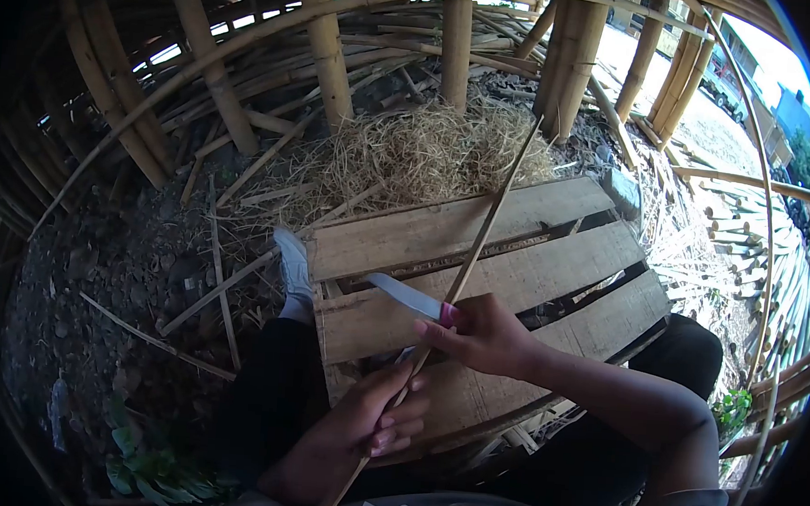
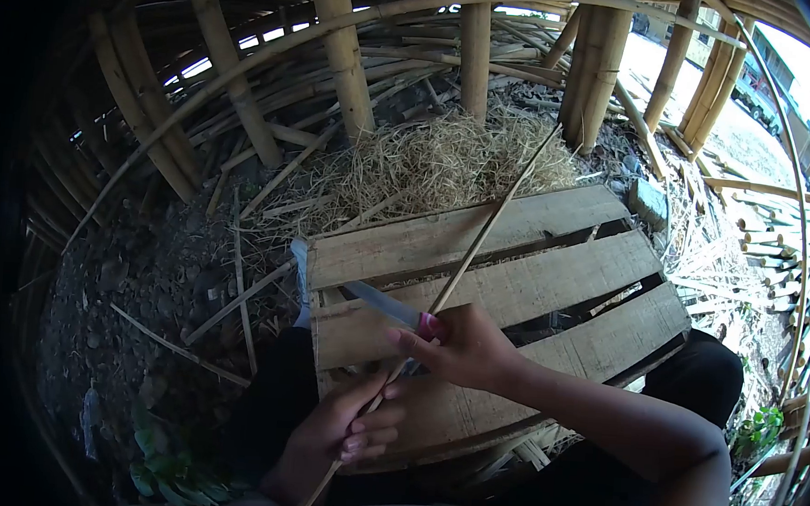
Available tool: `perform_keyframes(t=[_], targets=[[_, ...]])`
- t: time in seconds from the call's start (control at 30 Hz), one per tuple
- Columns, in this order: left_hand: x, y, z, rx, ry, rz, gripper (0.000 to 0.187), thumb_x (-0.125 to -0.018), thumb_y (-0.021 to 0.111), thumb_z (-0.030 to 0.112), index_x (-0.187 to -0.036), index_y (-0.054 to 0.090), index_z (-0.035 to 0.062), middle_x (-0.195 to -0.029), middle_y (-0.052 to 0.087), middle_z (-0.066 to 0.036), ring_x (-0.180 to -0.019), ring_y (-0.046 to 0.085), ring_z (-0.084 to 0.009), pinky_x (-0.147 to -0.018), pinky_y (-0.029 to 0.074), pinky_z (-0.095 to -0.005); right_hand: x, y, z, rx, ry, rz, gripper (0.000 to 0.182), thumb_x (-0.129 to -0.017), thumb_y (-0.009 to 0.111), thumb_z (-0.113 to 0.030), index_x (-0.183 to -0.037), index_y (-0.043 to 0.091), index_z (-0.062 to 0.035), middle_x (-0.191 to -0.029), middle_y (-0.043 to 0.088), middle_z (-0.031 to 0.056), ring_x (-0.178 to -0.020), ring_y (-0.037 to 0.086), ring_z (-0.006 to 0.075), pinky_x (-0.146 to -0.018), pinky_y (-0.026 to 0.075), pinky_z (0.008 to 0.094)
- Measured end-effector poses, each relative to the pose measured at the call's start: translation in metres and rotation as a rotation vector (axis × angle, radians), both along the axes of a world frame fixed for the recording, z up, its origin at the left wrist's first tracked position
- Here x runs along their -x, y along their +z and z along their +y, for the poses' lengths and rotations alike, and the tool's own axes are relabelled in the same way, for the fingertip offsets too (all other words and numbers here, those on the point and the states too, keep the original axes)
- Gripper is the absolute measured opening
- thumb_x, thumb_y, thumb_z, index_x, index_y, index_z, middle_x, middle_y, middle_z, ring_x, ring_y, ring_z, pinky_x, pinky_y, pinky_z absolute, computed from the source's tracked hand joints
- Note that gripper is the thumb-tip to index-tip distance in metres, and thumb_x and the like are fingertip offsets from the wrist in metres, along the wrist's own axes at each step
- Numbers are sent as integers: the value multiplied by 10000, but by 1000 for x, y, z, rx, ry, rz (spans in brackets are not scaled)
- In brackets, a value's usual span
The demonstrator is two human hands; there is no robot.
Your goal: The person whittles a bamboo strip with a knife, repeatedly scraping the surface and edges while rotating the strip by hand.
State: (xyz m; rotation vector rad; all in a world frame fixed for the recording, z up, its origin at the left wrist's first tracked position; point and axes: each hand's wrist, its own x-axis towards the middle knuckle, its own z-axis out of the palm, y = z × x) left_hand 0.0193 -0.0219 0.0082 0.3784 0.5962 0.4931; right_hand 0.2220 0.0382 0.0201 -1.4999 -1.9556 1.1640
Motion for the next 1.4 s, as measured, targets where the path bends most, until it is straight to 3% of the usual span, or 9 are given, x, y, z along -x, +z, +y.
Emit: perform_keyframes(t=[0.17,0.23,0.33,0.47,0.67,0.77,0.93,1.23,1.4], targets=[[1,-3,-4,-28,6,-5,332,-1025,338,410,-1087,419,94,-596,396,7,-386,384,-68,-324,327,-202,5,-19,-7,-46,-164,170,385,-867,653,-304,-680,633,32,-510,558,60,-474,515,80,-462,421,308],[0,1,-6,-155,14,-27,365,-1028,333,396,-1173,410,69,-667,457,-37,-439,484,-111,-363,426,-235,5,-22,-6,-138,-347,237,271,-841,615,-200,-714,640,38,-539,583,76,-495,548,92,-482,439,311],[1,0,-6,-205,-54,-44,377,-1029,327,389,-1189,405,56,-727,498,-73,-490,555,-151,-411,504,-271,0,-12,-1,-182,-468,212,225,-822,599,-164,-741,644,42,-566,595,95,-515,573,117,-502,451,320],[-1,4,-10,-168,-61,-128,376,-1029,339,369,-1159,421,26,-689,489,-56,-439,531,-130,-385,485,-233,-5,-19,10,-234,-521,109,253,-809,616,-194,-755,647,51,-584,602,150,-531,610,194,-529,463,359],[3,2,-10,-182,-48,-165,390,-1029,340,344,-1219,370,4,-792,486,-82,-484,557,-150,-434,550,-273,-16,-30,23,-250,-504,66,303,-798,636,-236,-737,629,60,-596,596,187,-551,626,285,-548,473,397],[2,4,-12,-210,-48,-69,393,-1032,339,333,-1243,366,2,-816,475,-83,-504,542,-143,-402,502,-264,-19,-24,26,-258,-486,-63,340,-823,647,-272,-722,620,51,-603,597,194,-556,621,314,-553,474,403],[5,-4,-6,22,16,-145,369,-1036,348,323,-1278,375,46,-737,407,-25,-448,347,-65,-347,290,-198,-27,-11,32,-285,-383,-122,413,-878,629,-336,-706,605,39,-587,572,197,-532,590,333,-531,449,421],[8,-1,2,42,-43,-74,280,-1039,293,394,-1048,396,133,-577,279,63,-379,204,-12,-288,165,-168,-69,-22,68,-279,-262,-318,447,-972,513,-328,-745,605,47,-584,560,215,-527,583,318,-521,429,432],[10,-4,1,45,-48,-57,277,-1039,291,397,-1049,395,140,-572,276,62,-379,199,-11,-284,169,-169,-58,-7,60,-135,-294,-281,439,-979,485,-346,-833,621,45,-609,588,198,-546,594,282,-534,435,435]])
